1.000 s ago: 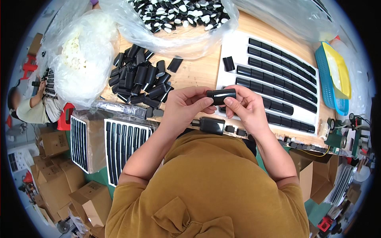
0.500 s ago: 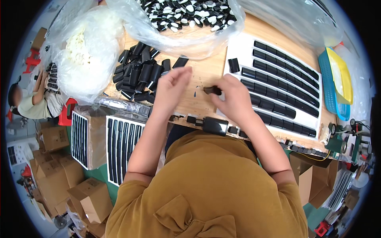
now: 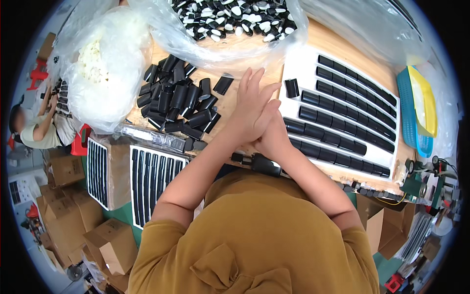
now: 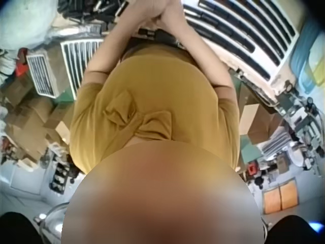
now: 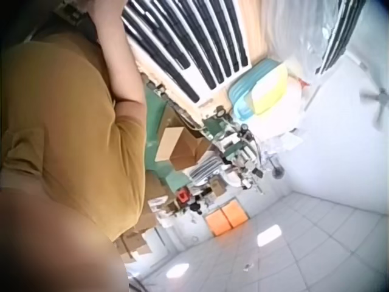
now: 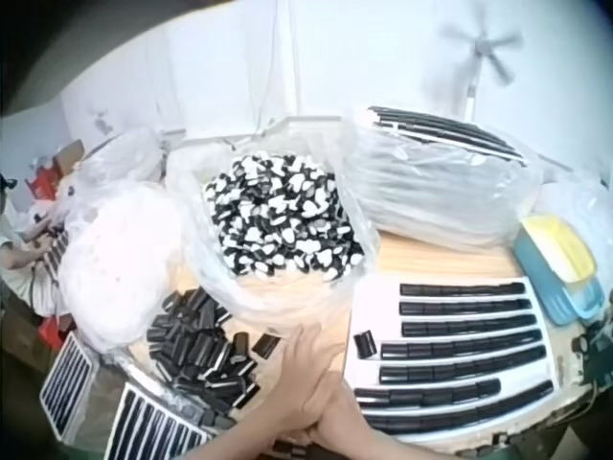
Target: Assembling small plastic components by inserting white caps into black tubes and placing them into a tray.
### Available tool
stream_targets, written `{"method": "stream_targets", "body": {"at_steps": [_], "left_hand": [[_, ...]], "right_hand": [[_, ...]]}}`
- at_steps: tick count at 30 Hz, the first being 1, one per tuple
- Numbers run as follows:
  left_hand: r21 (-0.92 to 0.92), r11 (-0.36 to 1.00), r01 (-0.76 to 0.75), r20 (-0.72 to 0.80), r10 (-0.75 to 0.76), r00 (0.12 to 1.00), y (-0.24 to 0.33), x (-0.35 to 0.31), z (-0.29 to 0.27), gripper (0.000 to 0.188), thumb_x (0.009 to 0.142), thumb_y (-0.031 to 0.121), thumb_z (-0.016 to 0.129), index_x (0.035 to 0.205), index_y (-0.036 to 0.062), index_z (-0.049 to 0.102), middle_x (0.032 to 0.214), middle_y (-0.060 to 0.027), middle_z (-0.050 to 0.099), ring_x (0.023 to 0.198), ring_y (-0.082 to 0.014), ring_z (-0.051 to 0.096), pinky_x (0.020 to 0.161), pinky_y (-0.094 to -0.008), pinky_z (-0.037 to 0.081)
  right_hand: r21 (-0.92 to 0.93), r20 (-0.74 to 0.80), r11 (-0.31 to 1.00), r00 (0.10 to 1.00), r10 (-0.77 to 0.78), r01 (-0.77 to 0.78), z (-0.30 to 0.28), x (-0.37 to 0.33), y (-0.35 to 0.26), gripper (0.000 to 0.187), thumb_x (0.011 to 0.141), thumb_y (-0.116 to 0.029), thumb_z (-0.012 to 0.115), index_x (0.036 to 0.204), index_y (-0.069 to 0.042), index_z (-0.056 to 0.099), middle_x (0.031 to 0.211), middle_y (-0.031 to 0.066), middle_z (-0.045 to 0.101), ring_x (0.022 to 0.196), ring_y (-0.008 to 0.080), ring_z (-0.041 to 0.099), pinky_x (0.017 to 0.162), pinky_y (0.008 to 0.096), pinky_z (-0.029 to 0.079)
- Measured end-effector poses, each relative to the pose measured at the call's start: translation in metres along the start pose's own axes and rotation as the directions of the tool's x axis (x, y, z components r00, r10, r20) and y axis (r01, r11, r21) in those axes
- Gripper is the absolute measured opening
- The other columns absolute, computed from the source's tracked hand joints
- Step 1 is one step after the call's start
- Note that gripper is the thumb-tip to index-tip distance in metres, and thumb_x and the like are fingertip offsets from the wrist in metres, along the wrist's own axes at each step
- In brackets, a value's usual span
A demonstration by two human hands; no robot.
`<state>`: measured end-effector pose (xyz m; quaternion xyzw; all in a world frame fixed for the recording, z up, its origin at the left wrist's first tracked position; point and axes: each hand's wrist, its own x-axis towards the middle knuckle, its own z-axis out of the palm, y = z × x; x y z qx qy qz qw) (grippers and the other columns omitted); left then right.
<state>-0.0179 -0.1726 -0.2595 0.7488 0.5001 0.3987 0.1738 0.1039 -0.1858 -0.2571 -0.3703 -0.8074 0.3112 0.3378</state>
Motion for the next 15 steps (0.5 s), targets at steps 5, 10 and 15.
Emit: {"method": "stream_targets", "body": {"at_steps": [5, 10, 15], "left_hand": [[0.016, 1.0, 0.008, 0.114, -0.01, 0.993, 0.01, 0.0, -0.004, 0.049, 0.098, 0.035, 0.042, 0.135, 0.0063, 0.057, 0.154, -0.03, 0.029, 0.145, -0.0502, 0.016, 0.118, -0.0567, 0.012], [0.038, 0.999, -0.016, 0.099, 0.012, 0.995, 0.008, -0.002, 0.001, 0.047, 0.098, 0.036, 0.042, 0.132, 0.0065, 0.058, 0.151, -0.028, 0.034, 0.144, -0.0492, 0.018, 0.117, -0.0564, 0.014], [-0.041, 0.996, -0.084, -0.156, 0.076, 0.985, -0.008, 0.028, -0.004, 0.025, 0.102, 0.016, 0.049, 0.115, -0.001, 0.062, 0.12, -0.0144, 0.06, 0.116, -0.0265, 0.055, 0.105, -0.0374, 0.04]], "right_hand": [[0.001, -0.074, 1.0, 0.997, 0.006, -0.005, 0.008, -0.015, 0.004, 0.041, 0.066, -0.012, 0.08, 0.105, -0.009, 0.069, 0.101, 0.0097, 0.069, 0.107, 0.0345, 0.058, 0.089, 0.0449, 0.044], [-0.079, -0.132, 0.995, 0.988, -0.076, 0.066, 0.004, -0.014, 0.002, 0.04, 0.066, -0.016, 0.081, 0.104, -0.011, 0.071, 0.1, 0.0057, 0.069, 0.105, 0.032, 0.058, 0.093, 0.0439, 0.04], [-0.101, -0.062, 0.994, 0.997, 0.042, -0.048, -0.02, -0.016, 0.006, 0.03, 0.07, -0.014, 0.082, 0.098, -0.01, 0.073, 0.097, 0.0078, 0.068, 0.097, 0.0304, 0.059, 0.087, 0.0409, 0.045]]}}
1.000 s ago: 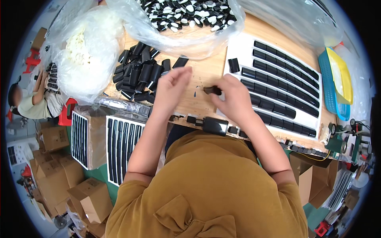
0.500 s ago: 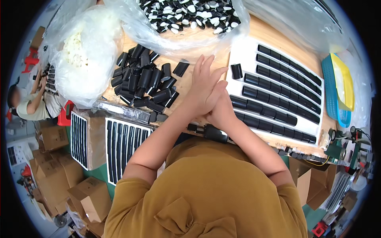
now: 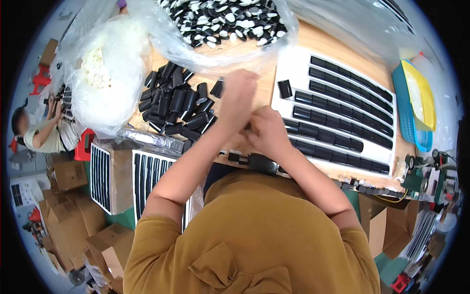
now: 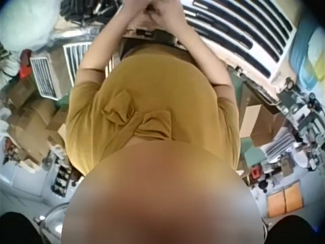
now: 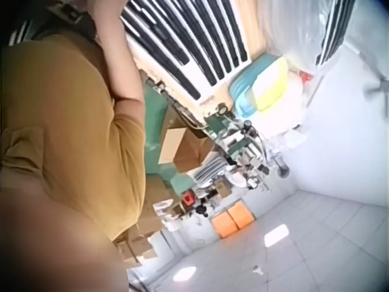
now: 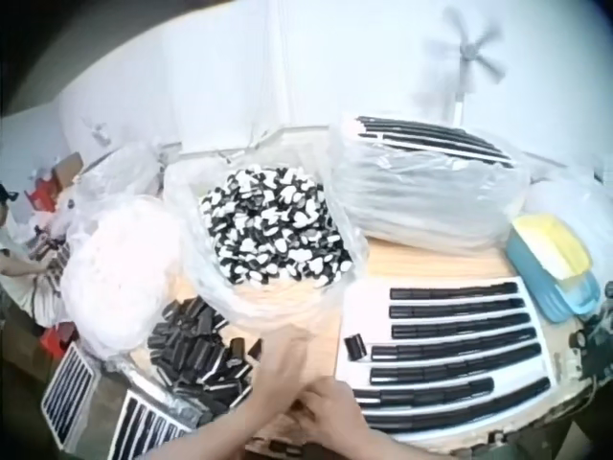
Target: Assembling small plastic components by inserting white caps into black tubes and placing them into a tray.
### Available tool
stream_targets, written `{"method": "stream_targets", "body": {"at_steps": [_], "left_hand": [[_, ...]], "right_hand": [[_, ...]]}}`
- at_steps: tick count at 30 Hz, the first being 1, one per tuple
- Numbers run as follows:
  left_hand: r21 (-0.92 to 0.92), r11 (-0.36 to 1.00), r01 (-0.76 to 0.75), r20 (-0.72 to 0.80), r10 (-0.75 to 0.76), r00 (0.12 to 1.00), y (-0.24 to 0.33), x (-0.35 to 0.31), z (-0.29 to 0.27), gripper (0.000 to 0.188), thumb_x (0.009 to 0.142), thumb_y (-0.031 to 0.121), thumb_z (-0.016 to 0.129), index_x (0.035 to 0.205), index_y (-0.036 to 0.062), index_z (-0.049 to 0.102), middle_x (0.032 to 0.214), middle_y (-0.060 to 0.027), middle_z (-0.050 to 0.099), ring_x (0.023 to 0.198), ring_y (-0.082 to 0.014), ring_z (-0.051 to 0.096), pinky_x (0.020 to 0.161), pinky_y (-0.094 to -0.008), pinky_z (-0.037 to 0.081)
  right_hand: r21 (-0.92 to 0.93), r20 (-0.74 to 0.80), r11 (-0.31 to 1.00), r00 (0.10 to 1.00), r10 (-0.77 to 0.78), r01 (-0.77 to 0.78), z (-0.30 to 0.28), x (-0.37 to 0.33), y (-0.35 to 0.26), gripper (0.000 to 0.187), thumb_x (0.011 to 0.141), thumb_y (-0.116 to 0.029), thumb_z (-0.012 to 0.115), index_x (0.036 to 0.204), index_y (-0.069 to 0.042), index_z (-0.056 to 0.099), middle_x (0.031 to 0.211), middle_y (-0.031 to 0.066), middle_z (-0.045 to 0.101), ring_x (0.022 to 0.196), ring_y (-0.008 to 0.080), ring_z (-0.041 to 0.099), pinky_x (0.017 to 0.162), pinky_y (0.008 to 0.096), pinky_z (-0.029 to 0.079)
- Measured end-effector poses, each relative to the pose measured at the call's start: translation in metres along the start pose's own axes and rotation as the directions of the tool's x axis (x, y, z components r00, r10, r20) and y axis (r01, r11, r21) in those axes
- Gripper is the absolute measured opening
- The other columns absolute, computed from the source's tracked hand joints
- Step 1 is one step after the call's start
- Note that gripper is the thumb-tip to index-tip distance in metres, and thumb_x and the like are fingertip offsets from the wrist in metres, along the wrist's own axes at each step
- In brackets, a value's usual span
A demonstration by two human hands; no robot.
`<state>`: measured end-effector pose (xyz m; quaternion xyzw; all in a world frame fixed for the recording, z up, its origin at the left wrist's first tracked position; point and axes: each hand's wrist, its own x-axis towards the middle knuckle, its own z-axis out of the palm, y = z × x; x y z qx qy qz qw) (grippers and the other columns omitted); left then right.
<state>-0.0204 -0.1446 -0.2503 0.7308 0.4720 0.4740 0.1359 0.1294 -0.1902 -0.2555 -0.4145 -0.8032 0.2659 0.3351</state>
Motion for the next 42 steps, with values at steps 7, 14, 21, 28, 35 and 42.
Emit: {"method": "stream_targets", "body": {"at_steps": [7, 14, 21, 28, 35, 42], "left_hand": [[0.295, 0.878, 0.377, -0.255, -0.308, 0.917, -0.143, 0.106, -0.035, 0.035, 0.083, 0.021, 0.076, 0.109, 0.0016, 0.063, 0.078, -0.014, 0.068, 0.075, -0.0291, 0.068, 0.069, -0.0412, 0.053], [0.494, 0.821, 0.288, -0.088, -0.282, 0.955, -0.217, 0.135, -0.037, 0.03, 0.084, 0.031, 0.073, 0.096, 0.0033, 0.072, 0.083, -0.0199, 0.071, 0.08, -0.0363, 0.07, 0.074, -0.0441, 0.054], [0.367, 0.856, 0.365, -0.216, -0.304, 0.928, -0.177, 0.129, -0.039, 0.024, 0.085, 0.021, 0.071, 0.101, 0.0028, 0.071, 0.08, -0.0104, 0.07, 0.07, -0.0244, 0.065, 0.069, -0.0374, 0.051], [0.124, 0.924, 0.362, -0.106, -0.351, 0.931, -0.076, 0.073, -0.046, 0.023, 0.089, 0.017, 0.071, 0.108, 0.0021, 0.072, 0.079, -0.0015, 0.066, 0.07, -0.0096, 0.056, 0.066, -0.026, 0.046], [0.074, 0.965, 0.25, 0.143, -0.258, 0.955, -0.018, -0.006, -0.03, 0.009, 0.092, 0.002, 0.063, 0.1, 0.0024, 0.067, 0.102, -0.0035, 0.068, 0.082, -0.0109, 0.063, 0.073, -0.0243, 0.051], [0.151, 0.982, 0.116, 0.084, -0.129, 0.988, -0.027, -0.051, -0.02, 0.01, 0.093, 0.001, 0.063, 0.102, 0.0005, 0.067, 0.088, -0.0085, 0.064, 0.077, -0.0152, 0.062, 0.07, -0.0274, 0.05]], "right_hand": [[0.568, -0.353, 0.759, 0.74, 0.573, -0.317, -0.119, -0.034, 0.035, 0.032, 0.087, -0.008, 0.076, 0.115, -0.005, 0.061, 0.086, 0.003, 0.068, 0.075, 0.0086, 0.063, 0.063, 0.0232, 0.048], [0.43, -0.712, 0.679, 0.239, 0.661, -0.596, -0.223, -0.152, 0.132, 0.037, 0.084, -0.018, 0.082, 0.107, -0.004, 0.056, 0.067, -0.0005, 0.061, 0.059, 0.0059, 0.05, 0.053, 0.0219, 0.036], [0.27, -0.694, 0.638, 0.313, 0.648, -0.721, -0.212, -0.16, 0.139, 0.04, 0.083, -0.021, 0.083, 0.103, -0.002, 0.055, 0.068, -0.0002, 0.059, 0.064, 0.0062, 0.048, 0.056, 0.0236, 0.035], [0.169, -0.773, 0.624, 0.29, 0.564, -0.763, -0.203, -0.163, 0.145, 0.042, 0.083, -0.028, 0.084, 0.1, 0.0, 0.059, 0.081, 0.0058, 0.064, 0.067, 0.0103, 0.054, 0.062, 0.0258, 0.045], [-0.529, -0.808, 0.215, 0.565, 0.169, -0.821, -0.198, -0.164, 0.136, 0.033, 0.085, -0.041, 0.075, 0.082, -0.008, 0.074, 0.108, 0.0123, 0.071, 0.104, 0.0388, 0.059, 0.091, 0.0472, 0.047], [-0.491, -0.746, 0.578, 0.658, 0.107, -0.651, -0.181, -0.11, 0.108, 0.02, 0.086, -0.029, 0.076, 0.094, -0.011, 0.076, 0.11, 0.0149, 0.07, 0.107, 0.0336, 0.061, 0.091, 0.0439, 0.047]]}}
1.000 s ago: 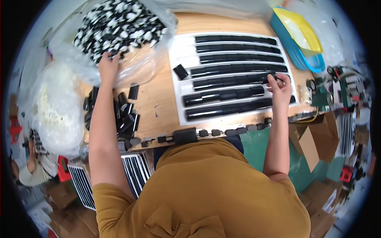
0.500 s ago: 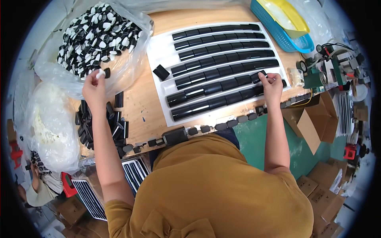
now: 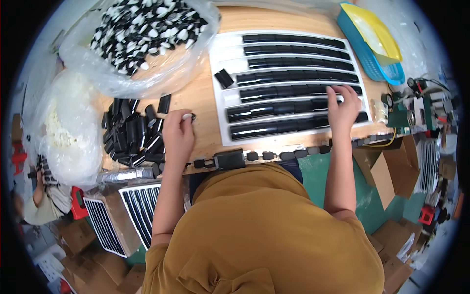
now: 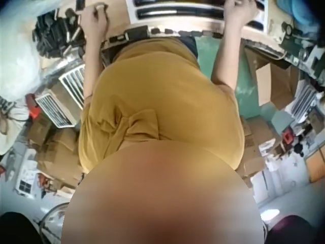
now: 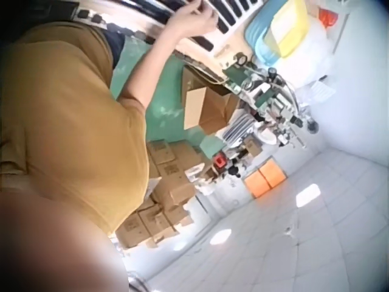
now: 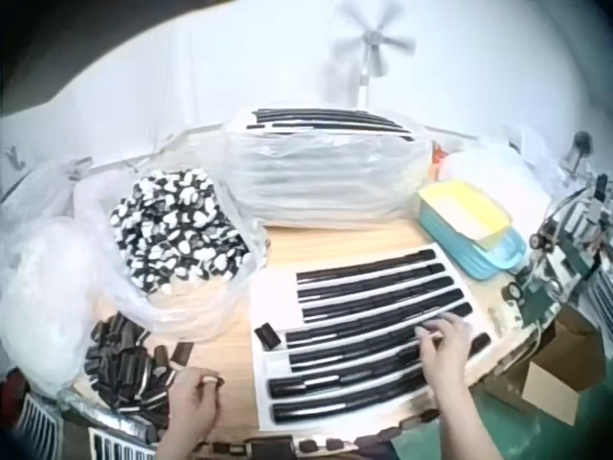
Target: Assembling small plastic components by inserting white caps into black tubes and placing them into a tray.
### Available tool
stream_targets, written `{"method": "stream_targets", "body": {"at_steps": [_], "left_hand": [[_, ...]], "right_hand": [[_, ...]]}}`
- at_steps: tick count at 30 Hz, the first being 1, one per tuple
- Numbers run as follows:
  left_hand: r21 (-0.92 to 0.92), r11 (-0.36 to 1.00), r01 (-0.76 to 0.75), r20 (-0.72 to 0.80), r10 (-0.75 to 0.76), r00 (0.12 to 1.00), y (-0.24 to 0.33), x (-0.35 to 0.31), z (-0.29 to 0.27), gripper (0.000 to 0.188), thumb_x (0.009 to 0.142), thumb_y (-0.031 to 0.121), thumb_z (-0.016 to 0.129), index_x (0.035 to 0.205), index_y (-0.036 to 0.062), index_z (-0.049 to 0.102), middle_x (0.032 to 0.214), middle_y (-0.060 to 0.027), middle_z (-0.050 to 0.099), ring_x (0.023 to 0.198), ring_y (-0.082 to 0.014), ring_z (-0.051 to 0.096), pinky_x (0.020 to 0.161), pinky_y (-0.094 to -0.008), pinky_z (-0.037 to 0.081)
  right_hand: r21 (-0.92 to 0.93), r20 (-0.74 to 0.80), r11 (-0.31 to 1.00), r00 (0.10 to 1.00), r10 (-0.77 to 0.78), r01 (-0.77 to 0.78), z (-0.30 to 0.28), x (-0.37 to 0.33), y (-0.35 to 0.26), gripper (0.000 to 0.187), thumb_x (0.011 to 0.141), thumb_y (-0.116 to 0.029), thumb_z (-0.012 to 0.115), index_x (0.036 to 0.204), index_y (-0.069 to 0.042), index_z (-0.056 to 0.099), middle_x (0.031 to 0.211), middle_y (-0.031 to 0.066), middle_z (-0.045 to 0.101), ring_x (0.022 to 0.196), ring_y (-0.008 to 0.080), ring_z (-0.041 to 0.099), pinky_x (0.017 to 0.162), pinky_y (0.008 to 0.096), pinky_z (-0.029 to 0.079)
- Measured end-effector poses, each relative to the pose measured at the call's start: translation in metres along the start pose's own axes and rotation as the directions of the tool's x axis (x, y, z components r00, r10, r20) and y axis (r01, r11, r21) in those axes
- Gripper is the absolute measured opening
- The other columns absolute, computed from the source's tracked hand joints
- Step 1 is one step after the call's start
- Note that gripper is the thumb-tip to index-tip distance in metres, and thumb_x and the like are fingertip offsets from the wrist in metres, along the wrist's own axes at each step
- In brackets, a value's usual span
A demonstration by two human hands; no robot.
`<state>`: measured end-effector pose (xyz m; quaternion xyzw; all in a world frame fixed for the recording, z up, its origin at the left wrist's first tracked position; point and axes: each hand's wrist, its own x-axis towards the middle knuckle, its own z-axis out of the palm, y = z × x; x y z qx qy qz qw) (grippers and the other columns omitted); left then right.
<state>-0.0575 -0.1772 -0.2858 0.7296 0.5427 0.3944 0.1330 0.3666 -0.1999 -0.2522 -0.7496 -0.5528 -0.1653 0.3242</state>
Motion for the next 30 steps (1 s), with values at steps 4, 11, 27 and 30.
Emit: {"method": "stream_targets", "body": {"at_steps": [4, 11, 27, 30], "left_hand": [[-0.142, 0.971, 0.19, -0.025, -0.195, 0.98, 0.011, -0.012, 0.008, 0.02, 0.082, 0.003, 0.072, 0.1, 0.0038, 0.066, 0.097, -0.0143, 0.065, 0.095, -0.034, 0.061, 0.084, -0.0407, 0.048], [-0.114, 0.991, 0.064, -0.031, -0.068, 0.997, 0.006, -0.019, 0.006, 0.027, 0.076, -0.001, 0.074, 0.101, 0.0065, 0.067, 0.098, -0.0105, 0.067, 0.096, -0.0314, 0.061, 0.086, -0.0378, 0.047], [-0.198, 0.971, 0.135, 0.004, -0.137, 0.991, 0.006, -0.028, 0.006, 0.041, 0.072, 0.001, 0.079, 0.111, 0.0048, 0.065, 0.103, -0.0093, 0.066, 0.102, -0.0289, 0.059, 0.093, -0.0382, 0.045], [-0.234, 0.959, 0.159, 0.014, -0.161, 0.987, 0.006, -0.03, 0.008, 0.045, 0.074, 0.001, 0.079, 0.116, 0.0042, 0.064, 0.106, -0.0092, 0.065, 0.104, -0.0282, 0.059, 0.094, -0.0376, 0.045]], "right_hand": [[0.398, 0.202, 0.909, 0.955, -0.218, 0.123, 0.026, 0.011, -0.1, 0.012, 0.083, -0.016, 0.077, 0.09, -0.006, 0.074, 0.093, 0.0105, 0.072, 0.091, 0.0288, 0.065, 0.085, 0.0386, 0.05], [0.373, 0.205, 0.868, 0.883, -0.423, 0.329, 0.088, -0.008, -0.192, 0.032, 0.07, -0.024, 0.086, 0.095, -0.009, 0.072, 0.112, 0.0094, 0.064, 0.112, 0.0354, 0.052, 0.095, 0.0469, 0.041], [0.816, 0.575, 0.351, 0.578, -0.579, -0.46, 0.041, -0.033, -0.231, 0.032, 0.081, 0.004, 0.076, 0.106, -0.005, 0.059, 0.098, -0.0003, 0.067, 0.097, 0.0095, 0.062, 0.091, 0.0264, 0.046], [0.847, 0.529, 0.435, 0.575, -0.624, -0.307, 0.043, -0.039, -0.235, 0.033, 0.079, 0.0, 0.078, 0.104, -0.005, 0.058, 0.095, 0.004, 0.068, 0.099, 0.0146, 0.065, 0.091, 0.0299, 0.049]]}}
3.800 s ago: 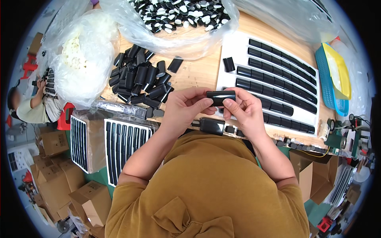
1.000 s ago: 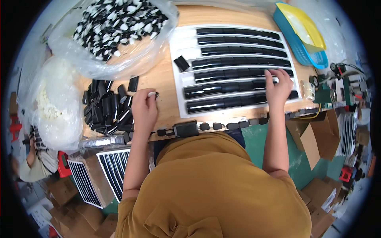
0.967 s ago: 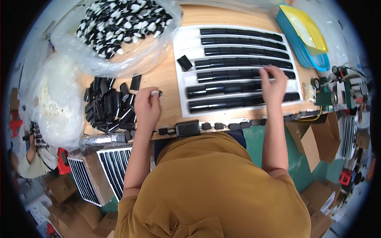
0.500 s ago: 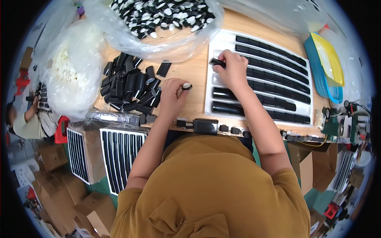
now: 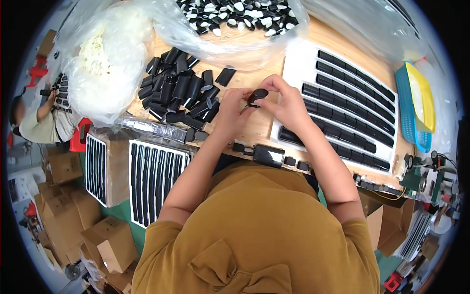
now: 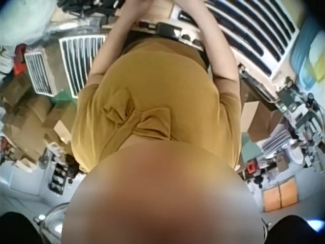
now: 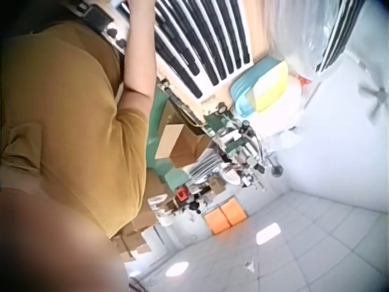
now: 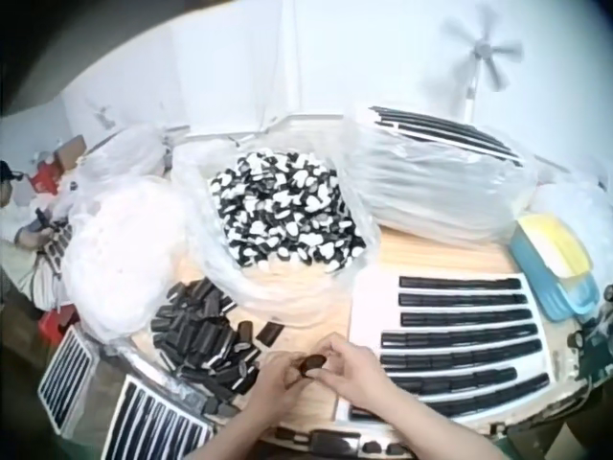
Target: Assembling small plastic components by inserting white caps into black tubes and placing them into a tray.
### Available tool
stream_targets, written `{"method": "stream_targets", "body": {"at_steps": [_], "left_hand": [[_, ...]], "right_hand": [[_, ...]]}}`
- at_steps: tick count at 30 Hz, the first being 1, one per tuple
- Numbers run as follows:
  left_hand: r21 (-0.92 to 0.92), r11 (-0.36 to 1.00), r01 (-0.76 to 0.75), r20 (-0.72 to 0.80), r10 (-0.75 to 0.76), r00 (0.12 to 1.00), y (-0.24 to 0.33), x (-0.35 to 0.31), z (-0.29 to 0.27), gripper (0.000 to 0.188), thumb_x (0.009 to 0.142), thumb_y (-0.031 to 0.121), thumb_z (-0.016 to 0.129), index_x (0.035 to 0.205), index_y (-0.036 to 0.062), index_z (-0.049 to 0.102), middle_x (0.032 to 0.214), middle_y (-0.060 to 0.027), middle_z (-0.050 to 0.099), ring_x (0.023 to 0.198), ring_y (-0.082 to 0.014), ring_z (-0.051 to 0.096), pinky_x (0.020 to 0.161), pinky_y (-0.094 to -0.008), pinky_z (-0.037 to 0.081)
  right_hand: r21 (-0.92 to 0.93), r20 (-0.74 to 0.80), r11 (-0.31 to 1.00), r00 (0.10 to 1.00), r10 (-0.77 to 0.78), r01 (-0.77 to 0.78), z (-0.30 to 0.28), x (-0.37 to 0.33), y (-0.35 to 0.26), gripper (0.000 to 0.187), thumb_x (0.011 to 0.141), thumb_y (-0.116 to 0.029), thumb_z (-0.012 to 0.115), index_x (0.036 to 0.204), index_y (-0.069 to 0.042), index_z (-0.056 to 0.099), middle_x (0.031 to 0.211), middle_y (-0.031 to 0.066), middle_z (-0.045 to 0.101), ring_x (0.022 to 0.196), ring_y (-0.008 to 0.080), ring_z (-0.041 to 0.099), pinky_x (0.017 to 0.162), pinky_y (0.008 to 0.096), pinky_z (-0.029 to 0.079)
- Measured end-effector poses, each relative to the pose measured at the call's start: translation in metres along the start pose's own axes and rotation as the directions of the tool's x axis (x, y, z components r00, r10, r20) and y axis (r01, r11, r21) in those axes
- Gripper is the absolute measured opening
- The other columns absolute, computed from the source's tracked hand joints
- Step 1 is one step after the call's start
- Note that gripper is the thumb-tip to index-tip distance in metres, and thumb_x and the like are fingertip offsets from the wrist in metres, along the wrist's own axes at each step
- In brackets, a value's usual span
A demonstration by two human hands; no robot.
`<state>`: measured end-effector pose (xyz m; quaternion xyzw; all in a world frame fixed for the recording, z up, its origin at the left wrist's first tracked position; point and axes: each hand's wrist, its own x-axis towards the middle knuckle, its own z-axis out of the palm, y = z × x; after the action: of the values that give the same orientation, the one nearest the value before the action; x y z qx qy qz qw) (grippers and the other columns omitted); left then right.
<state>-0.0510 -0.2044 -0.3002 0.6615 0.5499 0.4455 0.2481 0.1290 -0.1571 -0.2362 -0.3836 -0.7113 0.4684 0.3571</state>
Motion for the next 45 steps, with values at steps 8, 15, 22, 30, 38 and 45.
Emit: {"method": "stream_targets", "body": {"at_steps": [8, 15, 22, 30, 38, 45], "left_hand": [[0.066, 0.998, -0.015, 0.029, 0.013, 0.999, 0.002, 0.0, -0.003, 0.046, 0.077, 0.002, 0.077, 0.12, 0.0046, 0.062, 0.108, -0.0089, 0.063, 0.105, -0.0268, 0.059, 0.095, -0.0373, 0.045], [-0.077, 0.996, 0.032, 0.011, -0.031, 0.999, 0.006, 0.005, -0.003, 0.037, 0.08, -0.004, 0.069, 0.115, 0.0036, 0.063, 0.1, -0.0109, 0.066, 0.104, -0.0294, 0.059, 0.089, -0.0392, 0.048], [-0.029, 1.0, -0.012, -0.132, 0.008, 0.991, 0.028, 0.077, 0.018, 0.03, 0.103, 0.025, 0.043, 0.112, 0.0048, 0.063, 0.108, -0.0111, 0.064, 0.108, -0.0316, 0.052, 0.1, -0.0437, 0.036], [0.059, 0.975, -0.212, 0.095, 0.206, 0.974, 0.029, 0.084, 0.027, 0.047, 0.107, 0.037, 0.029, 0.124, 0.0043, 0.059, 0.124, -0.0176, 0.048, 0.123, -0.0351, 0.036, 0.107, -0.0457, 0.027], [0.182, 0.944, -0.277, -0.135, 0.303, 0.943, 0.009, 0.117, 0.035, 0.018, 0.096, 0.013, 0.05, 0.105, 0.0024, 0.062, 0.102, -0.0134, 0.06, 0.1, -0.0324, 0.054, 0.093, -0.0434, 0.041], [0.292, 0.894, -0.341, 0.012, 0.353, 0.935, -0.011, 0.222, 0.052, 0.037, 0.088, -0.003, 0.057, 0.122, 0.0086, 0.062, 0.108, -0.0194, 0.062, 0.101, -0.038, 0.062, 0.088, -0.0424, 0.05]], "right_hand": [[-0.388, 0.075, 0.921, 0.997, 0.004, 0.025, 0.008, -0.004, 0.01, 0.033, 0.077, -0.003, 0.078, 0.104, -0.006, 0.062, 0.096, 0.0125, 0.069, 0.092, 0.0326, 0.066, 0.083, 0.0391, 0.052], [-0.509, 0.148, 0.808, 0.955, -0.258, 0.298, 0.006, -0.003, 0.012, 0.034, 0.071, -0.002, 0.077, 0.104, -0.008, 0.069, 0.088, 0.0101, 0.067, 0.086, 0.0325, 0.062, 0.08, 0.0431, 0.051], [-0.502, 0.144, 0.786, 0.931, -0.335, 0.361, 0.013, 0.007, 0.017, 0.027, 0.068, 0.0, 0.075, 0.094, -0.006, 0.07, 0.087, 0.0107, 0.064, 0.084, 0.0325, 0.059, 0.076, 0.042, 0.051], [-0.376, -0.039, 0.855, 0.916, -0.399, 0.357, 0.015, 0.001, 0.027, 0.018, 0.066, 0.002, 0.073, 0.083, -0.004, 0.071, 0.087, 0.0091, 0.066, 0.084, 0.0308, 0.059, 0.076, 0.0411, 0.051], [-0.324, -0.082, 0.945, 0.994, -0.067, 0.037, -0.001, -0.01, 0.008, 0.024, 0.073, 0.0, 0.077, 0.096, -0.004, 0.073, 0.083, 0.0128, 0.069, 0.081, 0.0274, 0.065, 0.072, 0.0351, 0.053], [-0.144, -0.756, 0.973, 0.654, 0.01, -0.18, -0.14, -0.076, 0.027, 0.033, 0.083, -0.007, 0.081, 0.113, -0.006, 0.067, 0.089, -0.0012, 0.065, 0.076, 0.0052, 0.056, 0.065, 0.0197, 0.046]]}}
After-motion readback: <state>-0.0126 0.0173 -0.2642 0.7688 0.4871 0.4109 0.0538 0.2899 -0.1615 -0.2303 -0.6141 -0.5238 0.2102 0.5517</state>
